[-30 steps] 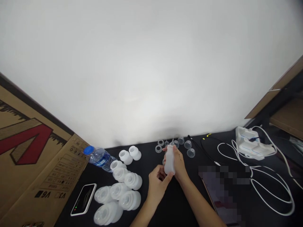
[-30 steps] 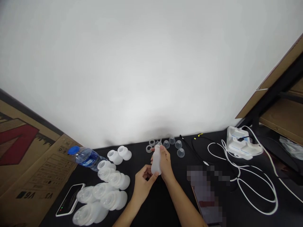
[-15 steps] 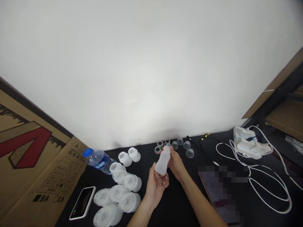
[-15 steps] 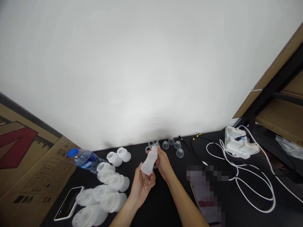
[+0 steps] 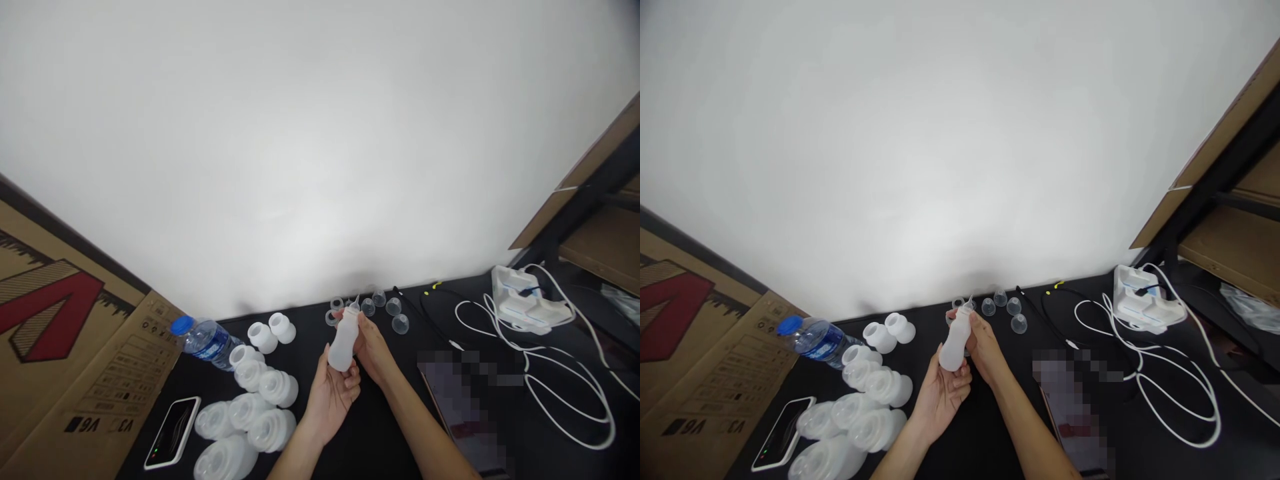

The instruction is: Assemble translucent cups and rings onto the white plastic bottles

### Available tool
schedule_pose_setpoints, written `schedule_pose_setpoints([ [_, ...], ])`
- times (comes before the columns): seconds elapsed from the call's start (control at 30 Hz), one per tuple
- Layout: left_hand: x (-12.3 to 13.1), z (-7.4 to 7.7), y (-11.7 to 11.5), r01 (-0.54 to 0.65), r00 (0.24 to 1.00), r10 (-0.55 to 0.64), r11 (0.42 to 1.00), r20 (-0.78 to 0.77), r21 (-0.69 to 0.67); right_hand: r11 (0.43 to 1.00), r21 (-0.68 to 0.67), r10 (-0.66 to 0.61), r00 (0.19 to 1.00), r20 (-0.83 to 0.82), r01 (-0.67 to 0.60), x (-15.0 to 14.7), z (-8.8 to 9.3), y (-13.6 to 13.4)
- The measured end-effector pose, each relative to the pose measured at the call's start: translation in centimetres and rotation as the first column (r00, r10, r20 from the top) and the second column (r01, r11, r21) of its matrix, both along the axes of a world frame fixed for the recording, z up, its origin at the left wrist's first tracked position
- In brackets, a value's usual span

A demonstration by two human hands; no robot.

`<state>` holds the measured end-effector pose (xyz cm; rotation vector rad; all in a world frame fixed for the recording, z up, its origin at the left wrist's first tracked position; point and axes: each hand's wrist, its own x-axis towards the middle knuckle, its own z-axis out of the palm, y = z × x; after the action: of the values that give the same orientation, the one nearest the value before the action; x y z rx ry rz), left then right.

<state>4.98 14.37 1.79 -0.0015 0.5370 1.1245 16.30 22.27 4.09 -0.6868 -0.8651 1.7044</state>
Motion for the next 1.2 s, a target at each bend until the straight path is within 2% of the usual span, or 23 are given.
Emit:
schedule_pose_setpoints([
  [0.13,0.3,-0.5,0.1,-0.089,0.979,0.093,0.996,-0.182,0.029,0.999,-0.015,-0.049,0.998,-0.03,0.048,0.4,-0.1,0.3],
  [0.2,0.4,-0.8,0.1,-0.12,0.934,0.152,0.986,-0.323,0.115,0.998,-0.036,-0.061,0.997,-0.051,0.059,0.6,-0.3,0.5],
  [0.33,0.4,-0.8,0.1,-0.104,0.752,0.308,0.929,-0.583,0.356,0.994,-0.087,-0.074,0.991,-0.111,0.064,0.8,-0.5,0.7],
  [0.43,0.2,-0.5,0.1,-0.111,0.626,0.392,0.9,-0.674,0.421,0.994,-0.091,-0.074,0.988,-0.134,0.062,0.8,-0.3,0.7],
  [0.5,0.0,-0.3,0.1,-0.103,0.59,0.406,0.895,-0.698,0.434,0.995,-0.082,-0.068,0.989,-0.134,0.058,0.8,-0.2,0.6],
  [0.57,-0.2,-0.3,0.0,-0.093,0.61,0.393,0.898,-0.688,0.43,0.997,-0.06,-0.061,0.989,-0.134,0.053,0.9,-0.3,0.7],
  [0.67,-0.2,-0.4,0.0,-0.123,0.752,0.319,0.927,-0.577,0.354,0.998,-0.027,-0.052,0.989,-0.139,0.049,1.1,-0.4,0.8],
  [0.77,0.0,-0.2,-0.2,-0.195,0.895,0.245,0.966,-0.373,0.167,1.0,-0.024,-0.001,0.99,-0.141,-0.002,1.2,-0.5,0.8],
  [0.87,-0.2,0.3,-0.3,-0.181,0.973,0.173,0.983,-0.154,-0.038,0.997,-0.01,0.078,0.985,-0.153,-0.081,1.2,-0.3,0.6],
  [0.93,-0.6,0.7,-0.4,-0.098,0.995,0.096,0.99,-0.024,-0.097,0.994,0.007,0.11,0.981,-0.157,-0.11,1.1,-0.1,0.5],
  [1.0,-1.1,1.0,-0.5,-0.029,0.997,0.036,0.995,0.071,-0.095,0.992,0.017,0.127,0.98,-0.151,-0.126,1.1,0.0,0.3],
  [1.2,-1.8,0.7,-1.1,0.025,0.977,-0.013,0.998,0.213,-0.053,0.991,-0.008,0.131,0.982,-0.133,-0.133,0.5,-0.1,-0.1],
])
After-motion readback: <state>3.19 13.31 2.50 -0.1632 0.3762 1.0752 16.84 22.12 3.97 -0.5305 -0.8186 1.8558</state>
